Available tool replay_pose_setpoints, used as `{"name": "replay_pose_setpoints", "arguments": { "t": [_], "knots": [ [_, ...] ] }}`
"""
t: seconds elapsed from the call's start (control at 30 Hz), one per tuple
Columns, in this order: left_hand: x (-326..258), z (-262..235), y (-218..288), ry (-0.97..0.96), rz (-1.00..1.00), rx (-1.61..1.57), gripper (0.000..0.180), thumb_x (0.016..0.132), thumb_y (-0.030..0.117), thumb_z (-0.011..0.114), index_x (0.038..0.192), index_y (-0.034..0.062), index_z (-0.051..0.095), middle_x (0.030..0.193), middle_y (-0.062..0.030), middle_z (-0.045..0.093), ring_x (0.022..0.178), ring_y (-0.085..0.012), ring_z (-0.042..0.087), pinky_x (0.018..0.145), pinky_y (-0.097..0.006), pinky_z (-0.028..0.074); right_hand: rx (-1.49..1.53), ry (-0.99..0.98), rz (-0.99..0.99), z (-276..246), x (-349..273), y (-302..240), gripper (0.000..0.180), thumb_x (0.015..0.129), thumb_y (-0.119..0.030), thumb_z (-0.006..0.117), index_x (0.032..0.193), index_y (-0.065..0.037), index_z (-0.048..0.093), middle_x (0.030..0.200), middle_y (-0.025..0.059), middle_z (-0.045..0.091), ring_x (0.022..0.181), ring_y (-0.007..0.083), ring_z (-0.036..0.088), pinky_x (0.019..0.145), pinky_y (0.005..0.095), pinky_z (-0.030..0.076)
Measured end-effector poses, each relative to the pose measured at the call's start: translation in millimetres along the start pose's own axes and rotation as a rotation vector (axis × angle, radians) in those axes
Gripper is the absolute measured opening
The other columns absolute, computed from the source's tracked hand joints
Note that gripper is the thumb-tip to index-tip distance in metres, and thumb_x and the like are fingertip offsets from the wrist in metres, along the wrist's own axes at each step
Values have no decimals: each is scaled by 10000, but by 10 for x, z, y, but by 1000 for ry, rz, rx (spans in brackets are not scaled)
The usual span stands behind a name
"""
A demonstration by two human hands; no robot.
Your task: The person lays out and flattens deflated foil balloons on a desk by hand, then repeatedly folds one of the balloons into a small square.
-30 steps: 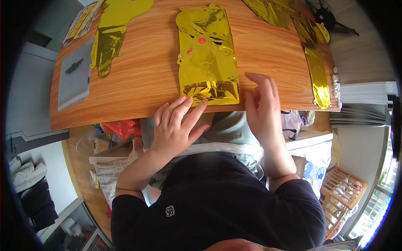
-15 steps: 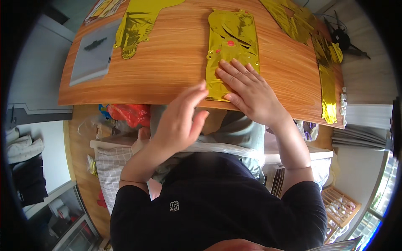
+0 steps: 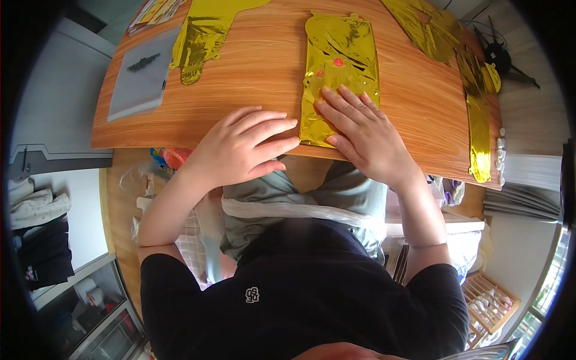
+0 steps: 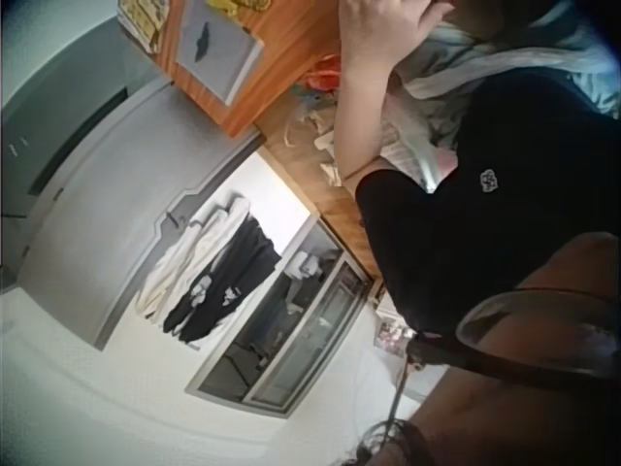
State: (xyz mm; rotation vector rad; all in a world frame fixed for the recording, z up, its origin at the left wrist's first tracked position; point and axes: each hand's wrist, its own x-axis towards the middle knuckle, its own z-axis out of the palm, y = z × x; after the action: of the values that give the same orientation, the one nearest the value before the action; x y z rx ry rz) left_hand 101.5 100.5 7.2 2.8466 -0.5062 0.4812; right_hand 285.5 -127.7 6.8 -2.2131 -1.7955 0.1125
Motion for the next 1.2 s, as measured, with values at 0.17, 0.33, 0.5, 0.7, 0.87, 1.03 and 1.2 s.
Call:
{"name": "replay_pose_setpoints", "arguments": {
  "t": [0.17,0.33,0.5,0.7,0.87,1.03,1.2],
  "knots": [
    [57,-137,-176,-133,106,70,464,831,394,763,1264,235,720,1414,22,603,1274,-213,561,1045,-428,476,-18,-24,1,3,6,8,554,1074,-378,496,1583,-171,426,1654,65,382,1554,305,287,1271,484,204],
    [32,-124,-206,-83,166,113,544,846,559,691,1326,304,691,1438,61,590,1275,-165,535,1039,-394,385,-23,-37,2,-19,6,11,561,1072,-376,498,1589,-173,417,1660,63,373,1558,302,279,1272,482,203],
    [16,2,-84,-65,123,167,590,851,616,664,1359,317,673,1441,93,584,1291,-126,512,1027,-385,372,-26,-40,-8,-20,15,23,577,1067,-377,506,1597,-175,402,1664,67,364,1559,305,278,1270,486,206],
    [2,42,-84,-67,171,214,602,858,555,697,1384,266,658,1408,88,612,1309,-109,516,997,-376,423,-34,-45,-17,-9,8,30,615,1062,-436,494,1603,-163,388,1666,83,357,1557,319,279,1268,500,204],
    [50,44,12,-76,61,-28,499,908,548,658,1266,207,725,1322,46,683,1217,-147,617,1022,-405,404,-28,-58,-54,-46,-51,49,772,1014,-605,486,1612,-134,361,1672,114,336,1559,347,265,1267,515,188],
    [75,12,232,-10,46,-174,678,821,601,728,1346,179,649,1311,0,662,1216,-148,613,1029,-401,431,108,-189,-77,-184,-278,-73,949,948,-716,513,1619,-75,317,1684,159,291,1573,368,218,1269,535,152],
    [273,155,336,-90,27,-69,771,758,387,827,1435,125,567,1525,-61,513,1398,-232,507,1189,-517,365,555,-84,-41,-220,-530,-12,1021,900,-687,630,1622,-48,297,1680,188,288,1570,378,229,1261,532,192]
  ]
}}
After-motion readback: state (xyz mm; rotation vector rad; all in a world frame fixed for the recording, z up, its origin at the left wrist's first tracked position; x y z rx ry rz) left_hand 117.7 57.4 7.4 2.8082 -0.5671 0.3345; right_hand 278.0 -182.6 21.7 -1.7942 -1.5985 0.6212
